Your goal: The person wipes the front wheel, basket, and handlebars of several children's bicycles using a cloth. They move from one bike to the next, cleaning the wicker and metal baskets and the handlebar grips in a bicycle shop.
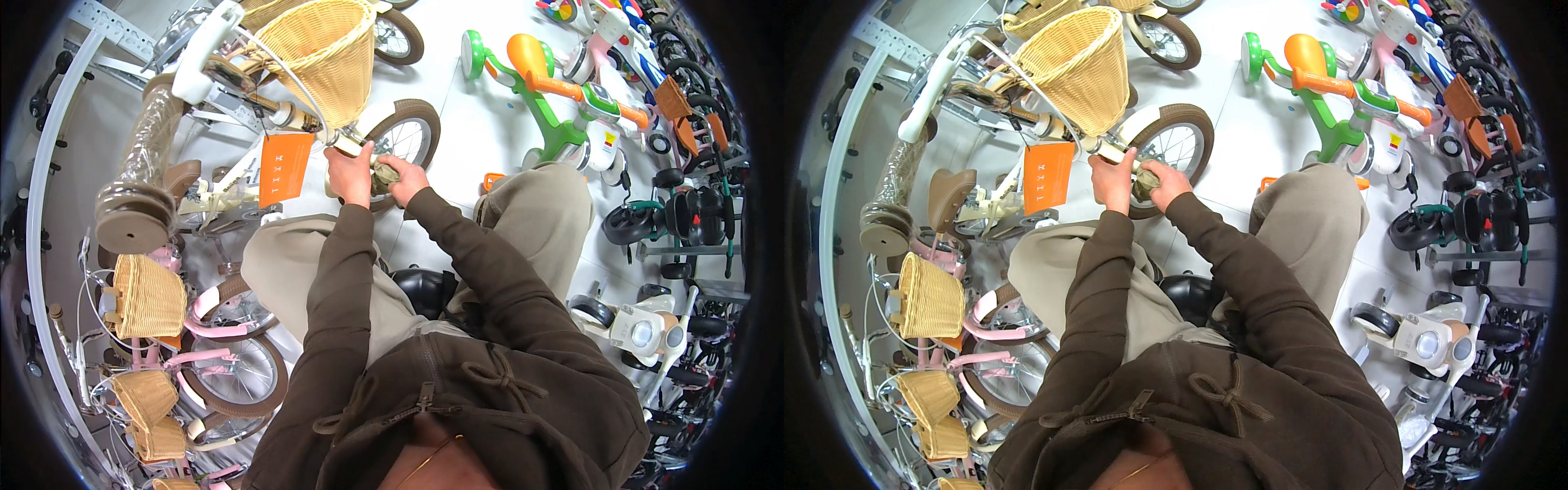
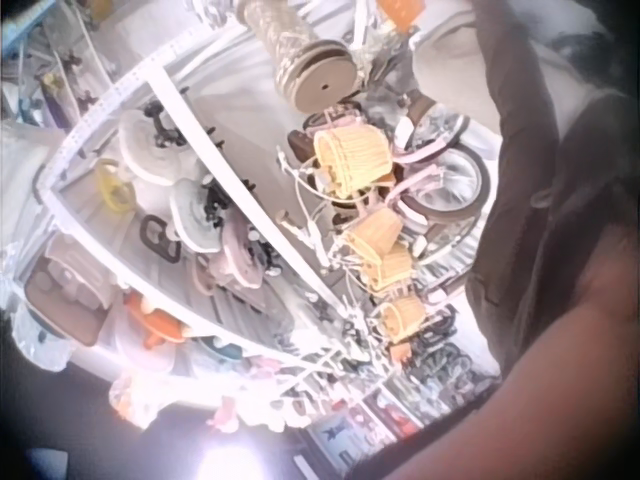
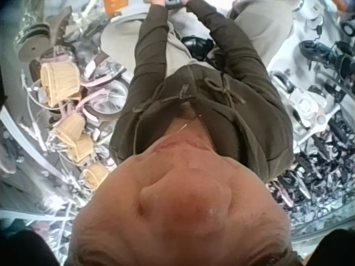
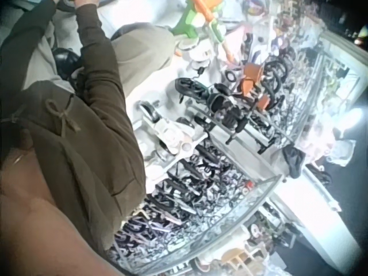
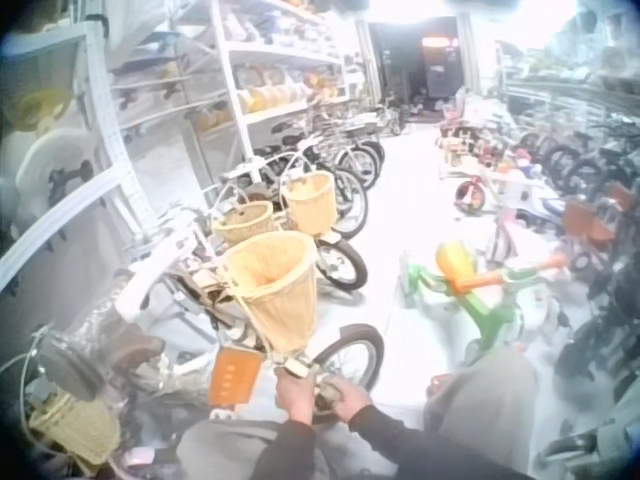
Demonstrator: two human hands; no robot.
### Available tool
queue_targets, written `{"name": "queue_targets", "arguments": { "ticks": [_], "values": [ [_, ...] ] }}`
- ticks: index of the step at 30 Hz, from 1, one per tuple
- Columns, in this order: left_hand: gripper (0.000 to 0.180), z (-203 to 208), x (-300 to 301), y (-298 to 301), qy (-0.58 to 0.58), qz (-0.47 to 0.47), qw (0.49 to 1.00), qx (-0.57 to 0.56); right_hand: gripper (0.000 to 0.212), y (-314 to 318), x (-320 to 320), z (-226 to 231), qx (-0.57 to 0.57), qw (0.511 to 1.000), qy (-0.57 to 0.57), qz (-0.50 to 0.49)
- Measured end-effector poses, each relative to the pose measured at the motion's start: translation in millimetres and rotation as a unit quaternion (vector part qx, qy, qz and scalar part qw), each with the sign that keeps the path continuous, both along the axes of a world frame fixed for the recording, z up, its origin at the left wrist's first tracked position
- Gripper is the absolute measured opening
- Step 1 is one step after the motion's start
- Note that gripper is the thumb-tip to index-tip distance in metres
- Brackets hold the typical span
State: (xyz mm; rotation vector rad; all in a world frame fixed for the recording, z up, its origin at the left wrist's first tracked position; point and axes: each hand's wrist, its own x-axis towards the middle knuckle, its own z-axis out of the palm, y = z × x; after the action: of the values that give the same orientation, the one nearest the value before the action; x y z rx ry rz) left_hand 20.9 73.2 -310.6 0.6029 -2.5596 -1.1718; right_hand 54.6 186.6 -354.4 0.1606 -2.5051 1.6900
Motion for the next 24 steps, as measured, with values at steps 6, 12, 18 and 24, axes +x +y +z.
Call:
{"name": "queue_targets", "arguments": {
  "ticks": [6, 12, 18, 24],
  "values": [
    [0.051, 4, 2, 3, 0.002, -0.010, 1.000, 0.003, 0.047, 8, -7, -23, -0.123, 0.990, -0.062, 0.016],
    [0.045, -20, 5, -11, 0.074, -0.084, 0.993, 0.043, 0.042, 38, -24, -38, -0.237, 0.933, -0.128, -0.238],
    [0.041, -34, -2, -19, 0.111, -0.177, 0.958, 0.196, 0.054, 6, -25, -25, -0.145, 0.955, -0.161, -0.202],
    [0.040, -27, 2, -9, 0.106, -0.167, 0.955, 0.223, 0.058, -15, -4, -32, -0.060, 0.981, 0.032, -0.183]
  ]
}}
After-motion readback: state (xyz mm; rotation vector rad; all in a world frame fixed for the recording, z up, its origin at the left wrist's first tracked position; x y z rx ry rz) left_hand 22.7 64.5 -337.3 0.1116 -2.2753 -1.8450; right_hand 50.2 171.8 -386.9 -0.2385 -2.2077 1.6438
